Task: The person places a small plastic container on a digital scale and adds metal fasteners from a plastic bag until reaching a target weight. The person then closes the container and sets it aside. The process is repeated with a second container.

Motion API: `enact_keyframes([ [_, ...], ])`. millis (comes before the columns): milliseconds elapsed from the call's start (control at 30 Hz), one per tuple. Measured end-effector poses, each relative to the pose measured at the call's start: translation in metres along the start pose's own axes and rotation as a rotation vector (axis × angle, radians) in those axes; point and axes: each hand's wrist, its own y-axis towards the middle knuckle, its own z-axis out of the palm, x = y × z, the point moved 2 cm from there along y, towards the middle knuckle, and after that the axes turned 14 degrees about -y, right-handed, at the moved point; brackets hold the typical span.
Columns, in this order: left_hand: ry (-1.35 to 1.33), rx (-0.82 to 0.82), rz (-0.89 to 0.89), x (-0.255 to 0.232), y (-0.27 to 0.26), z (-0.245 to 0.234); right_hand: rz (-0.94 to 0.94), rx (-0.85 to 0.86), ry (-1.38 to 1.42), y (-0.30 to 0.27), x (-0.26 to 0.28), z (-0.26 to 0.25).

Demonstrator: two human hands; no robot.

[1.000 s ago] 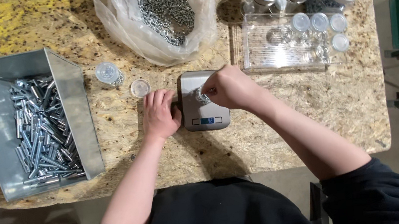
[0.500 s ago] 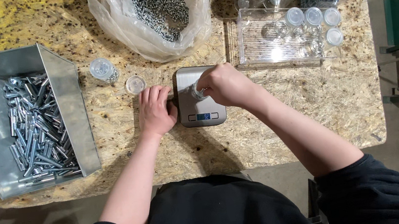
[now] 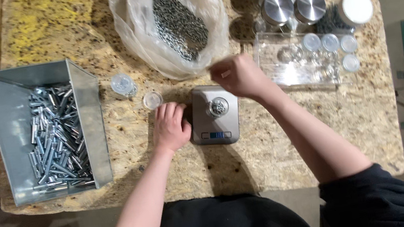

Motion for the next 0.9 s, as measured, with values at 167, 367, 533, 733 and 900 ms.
enact_keyframes([
  [167,-0.004,0.036,-0.025,0.007,-0.004,0.009,0.066,-0.13,-0.032,0.086,-0.045,0.047],
  [367,0.012,0.08,-0.022,0.04,-0.024,0.039,0.063,0.043,-0.394,0.142,-0.057,0.068],
  [533,0.041,0.096,-0.024,0.086,-0.058,0.08,0.132,0.122,-0.814,0.153,-0.051,0.086],
  [733,0.032,0.138,-0.048,0.1,-0.067,0.094,0.21,0.198,-0.883,0.169,-0.066,0.102],
  [900,0.035,0.173,0.021,0.078,-0.048,0.066,0.198,0.1,-0.942,0.167,-0.077,0.122],
])
